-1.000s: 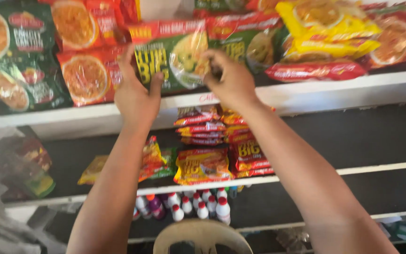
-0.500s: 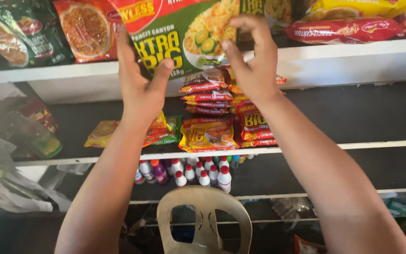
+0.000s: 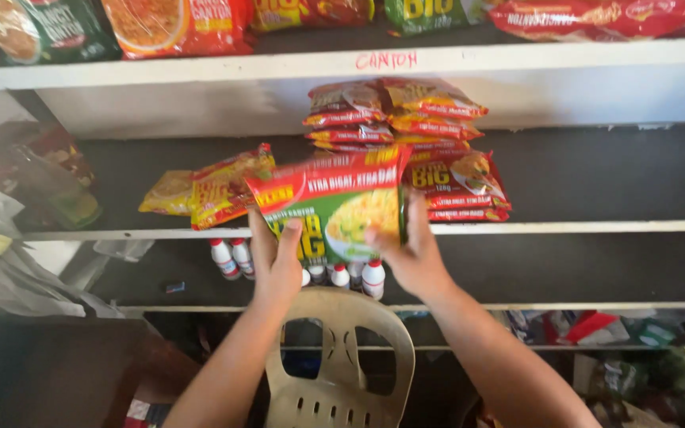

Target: Organizing and stacking various packets of instant noodles on a grocery store shelf.

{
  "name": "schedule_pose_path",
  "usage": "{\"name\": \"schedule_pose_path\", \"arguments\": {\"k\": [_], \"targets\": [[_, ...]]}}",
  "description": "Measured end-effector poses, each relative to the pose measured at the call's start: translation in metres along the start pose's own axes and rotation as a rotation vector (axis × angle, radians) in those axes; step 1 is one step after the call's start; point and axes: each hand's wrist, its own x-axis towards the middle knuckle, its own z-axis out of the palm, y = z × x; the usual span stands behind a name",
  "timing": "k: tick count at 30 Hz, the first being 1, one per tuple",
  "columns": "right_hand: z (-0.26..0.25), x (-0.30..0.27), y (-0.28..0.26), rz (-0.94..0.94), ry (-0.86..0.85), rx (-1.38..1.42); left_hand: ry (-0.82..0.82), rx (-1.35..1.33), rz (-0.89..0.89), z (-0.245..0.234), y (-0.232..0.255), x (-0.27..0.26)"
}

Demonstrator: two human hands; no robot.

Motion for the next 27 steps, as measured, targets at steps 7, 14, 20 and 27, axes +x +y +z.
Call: {"name": "schedule_pose_path", "arguments": {"k": [7, 14, 20, 27], "targets": [[-0.017, -0.073, 0.038, 0.247, 0.058, 0.051, 0.123, 0.340, -0.100, -0.011, -0.071, -0.061], [-0.056, -0.121, 0.045, 0.441, 0.262, 0.124, 0.026, 0.485, -0.471, 0.041, -0.041, -0.070], [-0.103, -0.130, -0.006, 0.628, 0.484, -0.001, -0.128, 0.293, -0.438, 0.077, -0.092, -0.091], [-0.215, -0.150, 0.002, 0.438, 0.684, -0.011, -0.601, 0.139, -0.084, 0.161, -0.041, -0.076]]}}
